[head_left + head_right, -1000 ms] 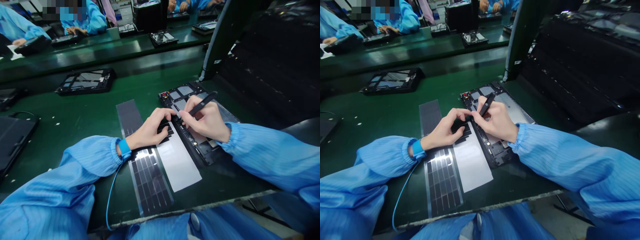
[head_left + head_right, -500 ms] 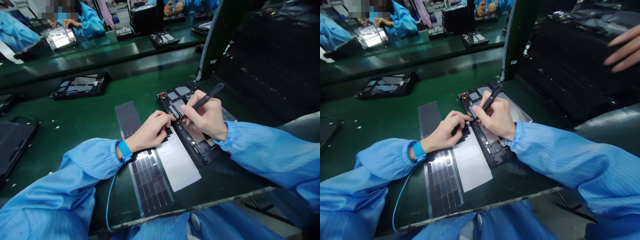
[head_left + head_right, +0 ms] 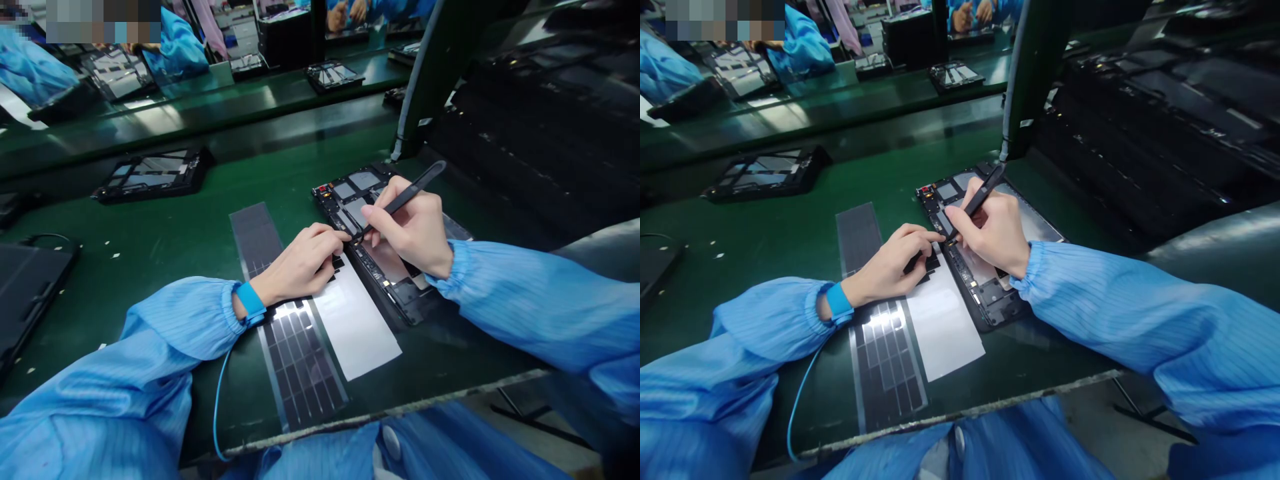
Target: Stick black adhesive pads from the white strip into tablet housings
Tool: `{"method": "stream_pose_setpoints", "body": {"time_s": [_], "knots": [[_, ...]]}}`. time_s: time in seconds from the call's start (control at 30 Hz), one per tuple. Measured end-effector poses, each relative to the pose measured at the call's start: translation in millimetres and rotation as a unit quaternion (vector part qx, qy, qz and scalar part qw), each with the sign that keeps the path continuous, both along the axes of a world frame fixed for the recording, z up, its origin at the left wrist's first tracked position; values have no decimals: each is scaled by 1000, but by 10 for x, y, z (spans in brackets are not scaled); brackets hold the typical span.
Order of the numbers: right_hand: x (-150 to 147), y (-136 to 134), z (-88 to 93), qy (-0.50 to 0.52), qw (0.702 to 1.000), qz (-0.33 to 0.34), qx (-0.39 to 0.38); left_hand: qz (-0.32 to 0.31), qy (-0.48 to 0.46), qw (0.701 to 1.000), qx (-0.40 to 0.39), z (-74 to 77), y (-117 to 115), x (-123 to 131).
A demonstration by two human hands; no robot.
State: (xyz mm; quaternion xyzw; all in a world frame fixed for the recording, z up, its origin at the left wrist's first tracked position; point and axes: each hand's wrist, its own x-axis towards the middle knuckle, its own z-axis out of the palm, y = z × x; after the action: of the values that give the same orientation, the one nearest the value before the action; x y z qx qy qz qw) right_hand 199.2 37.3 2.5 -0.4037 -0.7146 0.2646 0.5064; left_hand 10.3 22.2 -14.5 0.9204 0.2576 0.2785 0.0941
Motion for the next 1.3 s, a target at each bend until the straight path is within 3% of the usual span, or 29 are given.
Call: {"method": "stream_pose_setpoints", "body": {"time_s": [0.17, 0.4, 0.63, 0.73, 0.97, 1.13, 1.3], "knots": [[-6, 4, 5, -8, 1000, -18, 8, 0, 22, 1000, 17, 4, 6, -4], [-10, 29, -6, -17, 1000, -17, -11, 4, 139, 980, 141, 50, -37, 18], [-29, 19, 20, -20, 999, 3, -46, 4, 105, 983, 153, 52, -51, 9], [-28, 28, 13, -30, 999, -1, -31, 0, 72, 990, 118, 37, -44, 7], [-32, 26, 33, -21, 999, -18, -44, 43, -50, 995, -69, 53, -43, 31], [-30, 45, 17, -5, 998, -15, -53, 63, -68, 988, -122, 95, -35, 44], [-18, 72, -22, -12, 998, 19, -61, 64, -55, 988, -126, 88, -25, 47]]}}
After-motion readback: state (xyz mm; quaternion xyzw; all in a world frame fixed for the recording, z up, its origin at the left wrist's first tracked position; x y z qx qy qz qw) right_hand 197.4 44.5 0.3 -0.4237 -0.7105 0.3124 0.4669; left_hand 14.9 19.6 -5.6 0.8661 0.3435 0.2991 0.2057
